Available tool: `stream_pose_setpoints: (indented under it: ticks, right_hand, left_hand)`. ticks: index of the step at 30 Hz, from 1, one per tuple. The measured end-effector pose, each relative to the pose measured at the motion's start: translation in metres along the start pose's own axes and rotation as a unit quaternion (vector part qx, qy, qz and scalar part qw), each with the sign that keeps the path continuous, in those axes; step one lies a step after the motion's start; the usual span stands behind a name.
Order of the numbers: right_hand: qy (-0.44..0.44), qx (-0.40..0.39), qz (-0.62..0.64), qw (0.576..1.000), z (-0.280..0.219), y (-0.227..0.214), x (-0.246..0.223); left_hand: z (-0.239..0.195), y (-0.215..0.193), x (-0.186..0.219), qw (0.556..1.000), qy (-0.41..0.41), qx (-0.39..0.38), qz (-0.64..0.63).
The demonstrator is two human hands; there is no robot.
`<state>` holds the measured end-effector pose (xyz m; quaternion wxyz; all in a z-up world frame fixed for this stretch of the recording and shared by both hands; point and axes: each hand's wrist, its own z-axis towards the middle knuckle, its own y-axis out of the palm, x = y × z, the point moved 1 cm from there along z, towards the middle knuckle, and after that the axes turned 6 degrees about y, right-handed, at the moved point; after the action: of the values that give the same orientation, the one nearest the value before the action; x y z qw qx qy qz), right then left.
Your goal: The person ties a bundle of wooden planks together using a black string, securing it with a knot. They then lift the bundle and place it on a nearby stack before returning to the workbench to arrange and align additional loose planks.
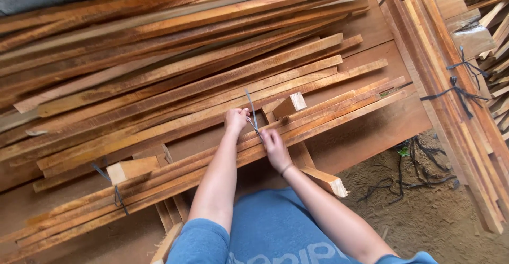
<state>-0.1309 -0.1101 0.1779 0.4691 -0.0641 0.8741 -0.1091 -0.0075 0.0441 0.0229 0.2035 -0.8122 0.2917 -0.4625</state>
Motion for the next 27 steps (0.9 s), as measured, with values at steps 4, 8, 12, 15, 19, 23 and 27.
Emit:
stream_pose_setpoints:
  ticks: [4,8,12,15,19,23,27]
  right_hand:
    - [0.086,0.020,-0.119,0.989,0.002,0.004,0.030]
    - [0.020,0.066,-0.090,0.994,-0.015,-0.003,0.009]
    - [-0.291,0.155,-0.108,0.938,-0.031,-0.001,-0.041]
    - [-0.363,0.134,-0.175,0.905,-0.003,0.021,-0.053]
    - [-0.417,0.119,-0.268,0.861,0.022,0.053,-0.058]
    - [-0.385,-0.015,-0.464,0.797,0.035,0.065,-0.054]
    - [-0.311,-0.091,-0.553,0.767,0.032,0.061,-0.057]
  left_hand:
    - [-0.012,-0.005,0.000,0.999,-0.039,0.003,0.019]
    - [-0.020,-0.032,0.015,1.000,-0.013,0.008,0.012]
    - [-0.050,-0.082,0.006,0.990,-0.050,0.075,-0.109]
    - [-0.108,-0.119,0.000,0.992,-0.077,0.099,0.019]
    - [-0.166,-0.134,-0.045,0.976,-0.053,0.174,0.118]
    - [-0.191,-0.124,-0.083,0.946,-0.015,0.238,0.219]
    - [-0.197,-0.120,-0.078,0.922,0.021,0.297,0.248]
